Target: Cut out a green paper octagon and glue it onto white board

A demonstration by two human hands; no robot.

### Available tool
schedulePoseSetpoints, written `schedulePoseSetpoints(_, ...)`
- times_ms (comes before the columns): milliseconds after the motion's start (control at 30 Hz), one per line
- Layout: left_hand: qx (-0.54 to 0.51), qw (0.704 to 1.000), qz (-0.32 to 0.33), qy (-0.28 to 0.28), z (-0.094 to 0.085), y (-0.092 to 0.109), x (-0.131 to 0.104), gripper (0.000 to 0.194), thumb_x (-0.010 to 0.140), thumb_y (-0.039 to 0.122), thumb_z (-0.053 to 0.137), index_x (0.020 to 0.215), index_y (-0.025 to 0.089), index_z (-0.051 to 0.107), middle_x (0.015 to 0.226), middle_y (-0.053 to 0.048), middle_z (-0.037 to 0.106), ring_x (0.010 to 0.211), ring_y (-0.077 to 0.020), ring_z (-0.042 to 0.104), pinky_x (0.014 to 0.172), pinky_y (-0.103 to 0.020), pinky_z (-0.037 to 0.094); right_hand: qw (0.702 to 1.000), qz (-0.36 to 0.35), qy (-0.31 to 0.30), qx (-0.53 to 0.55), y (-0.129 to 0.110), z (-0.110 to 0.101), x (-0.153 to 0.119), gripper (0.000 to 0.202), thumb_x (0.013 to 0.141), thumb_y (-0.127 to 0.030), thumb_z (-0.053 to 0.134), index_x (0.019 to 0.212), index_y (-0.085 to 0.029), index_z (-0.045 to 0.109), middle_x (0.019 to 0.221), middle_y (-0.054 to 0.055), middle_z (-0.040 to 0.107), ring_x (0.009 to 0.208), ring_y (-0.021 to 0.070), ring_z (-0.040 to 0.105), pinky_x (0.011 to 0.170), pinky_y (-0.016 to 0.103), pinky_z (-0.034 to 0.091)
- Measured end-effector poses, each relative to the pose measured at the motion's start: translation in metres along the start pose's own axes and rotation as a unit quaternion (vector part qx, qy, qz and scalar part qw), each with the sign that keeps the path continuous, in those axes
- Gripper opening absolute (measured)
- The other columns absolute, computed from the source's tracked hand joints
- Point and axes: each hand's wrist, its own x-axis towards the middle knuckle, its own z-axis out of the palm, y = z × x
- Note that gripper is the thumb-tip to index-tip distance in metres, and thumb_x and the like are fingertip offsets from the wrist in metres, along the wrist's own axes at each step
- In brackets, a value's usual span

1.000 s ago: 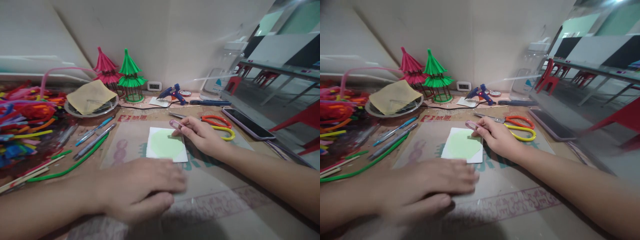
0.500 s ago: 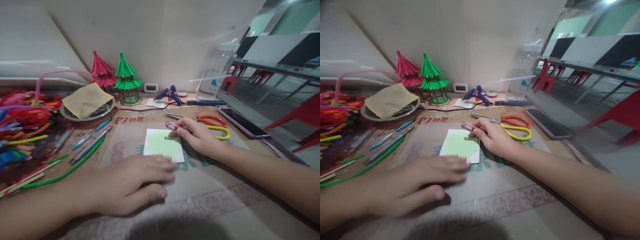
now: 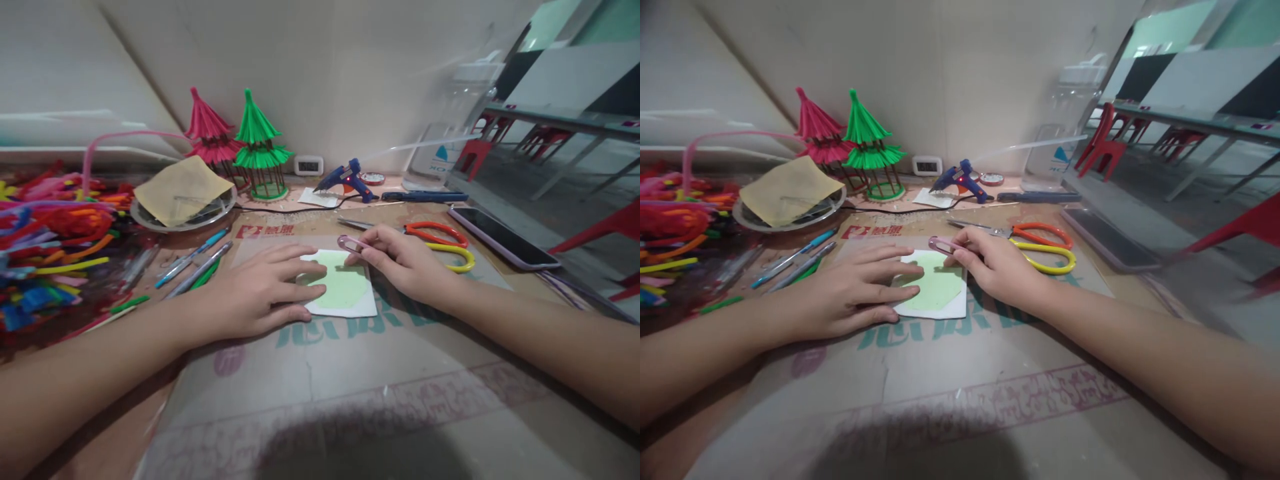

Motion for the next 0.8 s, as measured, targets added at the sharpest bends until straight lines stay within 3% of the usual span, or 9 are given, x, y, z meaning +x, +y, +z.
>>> schedulePoseSetpoints(333,0.071,0.992,0.090,0.053,0.002,0.006,0.001,0.027,0.102,0.019,0.051,0.121,0.021,0.069,0.120,-0.009,0.071,0.131,-0.0317,0.055,0.111,-0.051,0.046,1.000,0.000,0.000,-0.016,-0.001,-0.001,-0.001,0.010,0.102,-0.032,0.050,0.104,-0.024,0.056,0.102,0.004,0.081,0.093,0.0232,0.075,0.080,0.034,0.054)
schedulePoseSetpoints(500,0.056,0.992,0.067,0.096,0.003,0.009,-0.004,0.019,0.100,0.021,0.057,0.110,0.023,0.072,0.100,-0.006,0.072,0.111,-0.0233,0.064,0.108,-0.041,0.049,1.000,0.000,-0.002,-0.015,-0.001,-0.001,-0.001,0.008,0.101,-0.031,0.050,0.104,-0.025,0.055,0.101,0.004,0.081,0.092,0.0224,0.075,0.079,0.033,0.052)
schedulePoseSetpoints(533,0.055,0.992,0.046,0.108,0.004,0.008,-0.005,0.018,0.099,0.025,0.060,0.112,0.023,0.072,0.105,-0.007,0.072,0.113,-0.0238,0.063,0.108,-0.042,0.049,1.000,0.000,-0.002,-0.020,-0.002,-0.001,0.000,0.008,0.101,-0.030,0.050,0.104,-0.024,0.055,0.101,0.004,0.081,0.091,0.0222,0.075,0.079,0.033,0.052)
schedulePoseSetpoints(600,0.062,0.992,-0.006,0.109,0.007,0.004,-0.007,0.034,0.096,0.039,0.065,0.126,0.022,0.067,0.128,-0.012,0.068,0.127,-0.0297,0.057,0.111,-0.049,0.045,0.999,-0.005,-0.001,-0.032,-0.003,-0.001,0.000,0.009,0.101,-0.030,0.050,0.104,-0.024,0.056,0.100,0.004,0.081,0.090,0.0219,0.075,0.077,0.032,0.051)
schedulePoseSetpoints(667,0.066,0.994,-0.052,0.071,0.008,0.000,-0.007,0.057,0.095,0.052,0.061,0.142,0.019,0.057,0.152,-0.019,0.050,0.143,-0.0384,0.043,0.114,-0.059,0.038,0.999,-0.011,0.000,-0.042,-0.005,-0.002,0.001,0.011,0.101,-0.030,0.050,0.105,-0.023,0.056,0.099,0.005,0.081,0.088,0.0213,0.074,0.075,0.031,0.050)
schedulePoseSetpoints(733,0.067,0.995,-0.074,0.016,0.008,-0.002,-0.006,0.064,0.098,0.057,0.054,0.148,0.016,0.050,0.161,-0.020,0.037,0.150,-0.0417,0.031,0.116,-0.062,0.034,0.999,-0.014,0.001,-0.053,-0.006,-0.002,0.001,0.011,0.101,-0.030,0.050,0.105,-0.022,0.057,0.099,0.004,0.081,0.085,0.0205,0.074,0.073,0.030,0.049)
schedulePoseSetpoints(800,0.078,0.995,-0.064,-0.014,0.006,-0.002,-0.004,0.061,0.102,0.055,0.047,0.147,0.014,0.053,0.159,-0.019,0.041,0.151,-0.0400,0.028,0.119,-0.060,0.033,0.998,-0.015,0.002,-0.059,-0.007,-0.002,0.001,0.010,0.100,-0.029,0.051,0.105,-0.022,0.057,0.098,0.004,0.082,0.084,0.0199,0.073,0.072,0.029,0.048)
